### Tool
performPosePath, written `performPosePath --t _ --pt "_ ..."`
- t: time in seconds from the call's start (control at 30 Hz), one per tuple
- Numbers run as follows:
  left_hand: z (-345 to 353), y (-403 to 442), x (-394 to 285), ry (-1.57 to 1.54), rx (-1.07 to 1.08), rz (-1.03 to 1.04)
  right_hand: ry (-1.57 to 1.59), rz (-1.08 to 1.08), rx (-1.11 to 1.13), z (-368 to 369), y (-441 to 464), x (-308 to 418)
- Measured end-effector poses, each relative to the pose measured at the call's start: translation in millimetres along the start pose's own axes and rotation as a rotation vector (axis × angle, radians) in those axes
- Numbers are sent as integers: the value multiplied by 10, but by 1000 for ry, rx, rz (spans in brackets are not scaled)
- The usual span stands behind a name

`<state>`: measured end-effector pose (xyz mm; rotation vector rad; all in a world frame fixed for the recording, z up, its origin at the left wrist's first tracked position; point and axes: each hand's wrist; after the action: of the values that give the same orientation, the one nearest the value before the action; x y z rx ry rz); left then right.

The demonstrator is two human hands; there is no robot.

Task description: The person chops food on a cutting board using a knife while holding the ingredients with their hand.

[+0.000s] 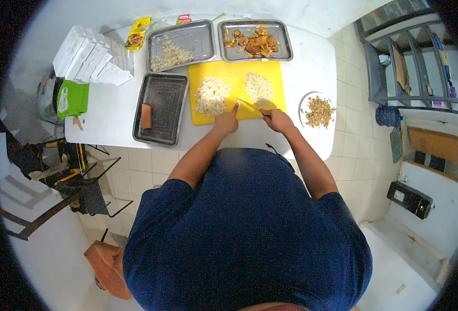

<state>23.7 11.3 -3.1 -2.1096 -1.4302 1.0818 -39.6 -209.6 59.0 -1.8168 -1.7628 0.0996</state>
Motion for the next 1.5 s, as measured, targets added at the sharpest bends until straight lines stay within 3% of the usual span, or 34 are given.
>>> performPosePath --t 0.4,0.7,0.9,1.0,1.1,1.3,1.4,1.5 --pt "-15 -11 -12 11 18 -7 -77 115 56 -63 -49 216" --pt "-14 -11 -5 -18 4 26 270 -63 5 48 66 -8" --pt "20 52 10 -22 19 19 53 112 54 -25 -39 245" --pt "-24 23 -40 -31 20 8 174 -44 -135 321 38 51" --pt "-81 -42 -22 -56 29 20 450 139 108 205 33 82" --pt "-87 -31 -21 -39 62 -5 277 -66 -123 320 -45 -7" --pt "12 3 13 46 -83 57 167 -12 -80 354 -142 46" --pt "12 -9 5 32 -87 56 43 80 -39 418 -225 168"
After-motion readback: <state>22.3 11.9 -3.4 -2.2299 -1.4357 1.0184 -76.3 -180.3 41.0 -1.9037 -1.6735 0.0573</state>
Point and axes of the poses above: each hand's wrist, its own y-axis towards the middle knuckle, its own z-axis out of the palm, x = y × z, and after that the axes turned 6 degrees about -y, right-handed
